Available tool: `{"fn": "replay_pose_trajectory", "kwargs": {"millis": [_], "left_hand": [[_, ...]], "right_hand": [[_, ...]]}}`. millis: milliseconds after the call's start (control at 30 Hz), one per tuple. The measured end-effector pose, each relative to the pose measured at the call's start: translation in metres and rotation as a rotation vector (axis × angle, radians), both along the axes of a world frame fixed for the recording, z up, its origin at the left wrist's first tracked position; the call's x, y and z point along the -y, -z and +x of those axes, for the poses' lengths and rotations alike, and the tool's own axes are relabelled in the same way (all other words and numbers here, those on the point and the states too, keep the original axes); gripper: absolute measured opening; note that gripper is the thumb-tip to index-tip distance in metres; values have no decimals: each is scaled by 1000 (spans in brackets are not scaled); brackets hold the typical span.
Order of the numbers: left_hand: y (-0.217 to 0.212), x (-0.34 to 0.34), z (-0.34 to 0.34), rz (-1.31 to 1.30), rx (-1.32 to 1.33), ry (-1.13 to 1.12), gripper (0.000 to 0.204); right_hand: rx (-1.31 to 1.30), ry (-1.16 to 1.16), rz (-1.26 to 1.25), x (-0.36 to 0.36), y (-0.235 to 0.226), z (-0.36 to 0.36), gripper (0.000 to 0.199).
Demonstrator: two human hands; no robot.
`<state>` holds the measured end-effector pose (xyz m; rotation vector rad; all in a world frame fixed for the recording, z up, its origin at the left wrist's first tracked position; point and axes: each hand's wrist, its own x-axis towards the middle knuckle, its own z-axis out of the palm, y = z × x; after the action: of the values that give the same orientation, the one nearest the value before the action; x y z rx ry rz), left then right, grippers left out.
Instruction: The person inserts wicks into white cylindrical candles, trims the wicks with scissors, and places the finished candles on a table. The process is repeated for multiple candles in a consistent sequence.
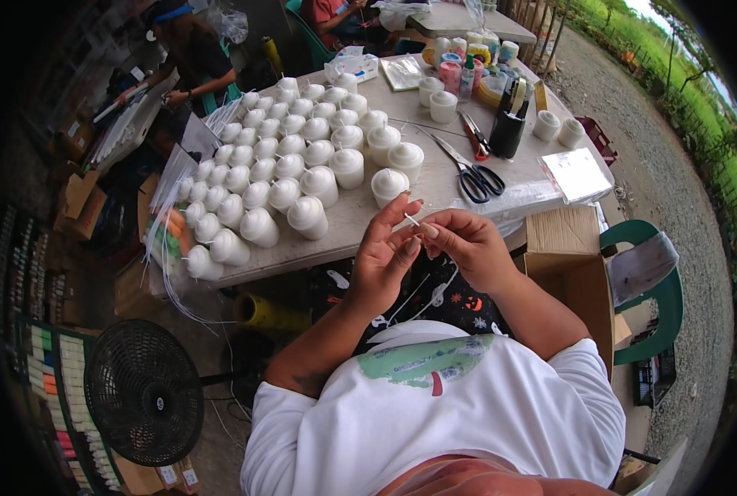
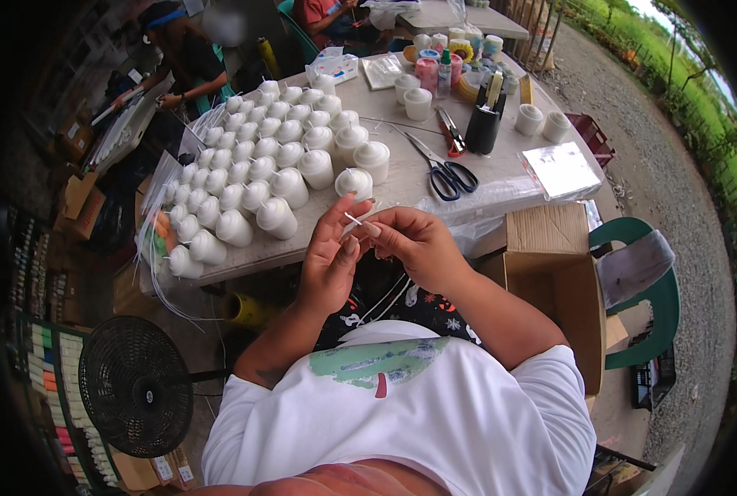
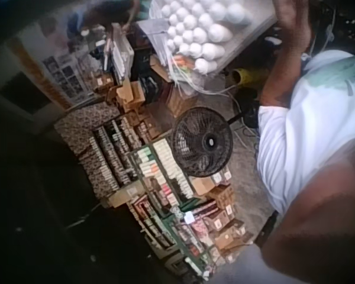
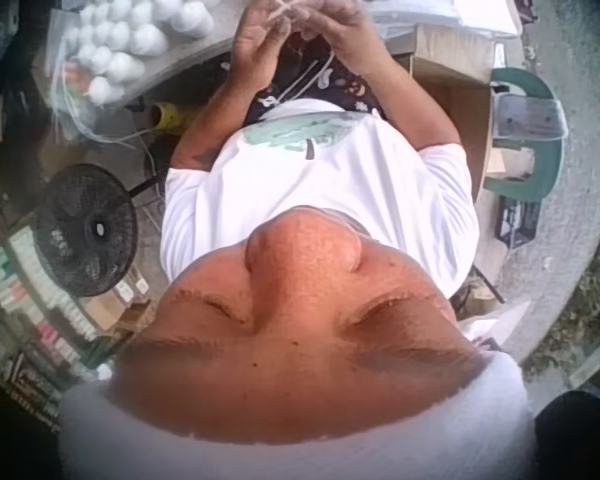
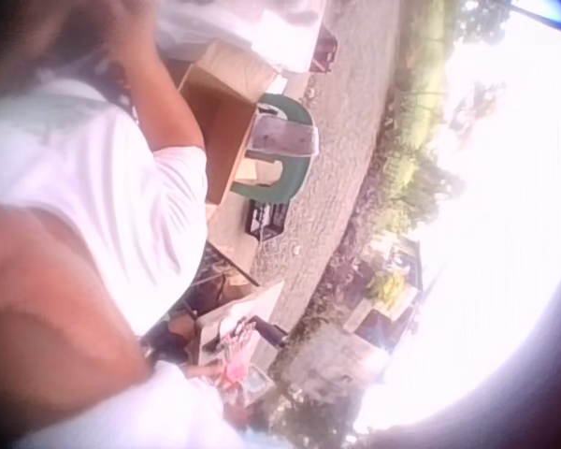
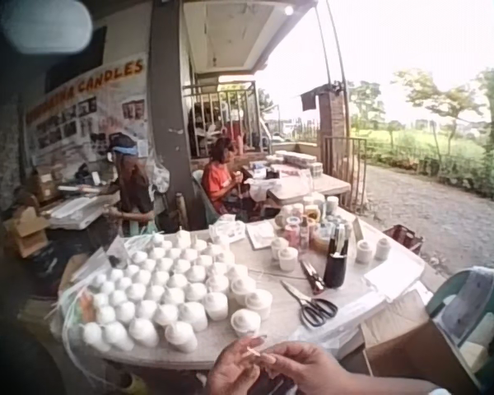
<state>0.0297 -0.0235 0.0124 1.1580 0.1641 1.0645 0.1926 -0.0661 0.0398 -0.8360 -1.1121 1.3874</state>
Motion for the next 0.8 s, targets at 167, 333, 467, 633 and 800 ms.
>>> {"fn": "replay_pose_trajectory", "kwargs": {"millis": [167,333,467,633,800], "left_hand": [[8,8,3,-147,-119,173,74],[8,-15,3,73,-83,-107,36],[8,-22,5,163,-30,-170,10],[1,-13,5,20,-124,-61,20],[16,-10,7,-86,-222,322,32]], "right_hand": [[112,128,54,4,-9,-6,18],[292,94,90,5,0,0,17],[212,88,18,6,-3,-4,20],[347,227,207,2,1,-2,14],[629,418,431,-4,1,-4,13]]}}
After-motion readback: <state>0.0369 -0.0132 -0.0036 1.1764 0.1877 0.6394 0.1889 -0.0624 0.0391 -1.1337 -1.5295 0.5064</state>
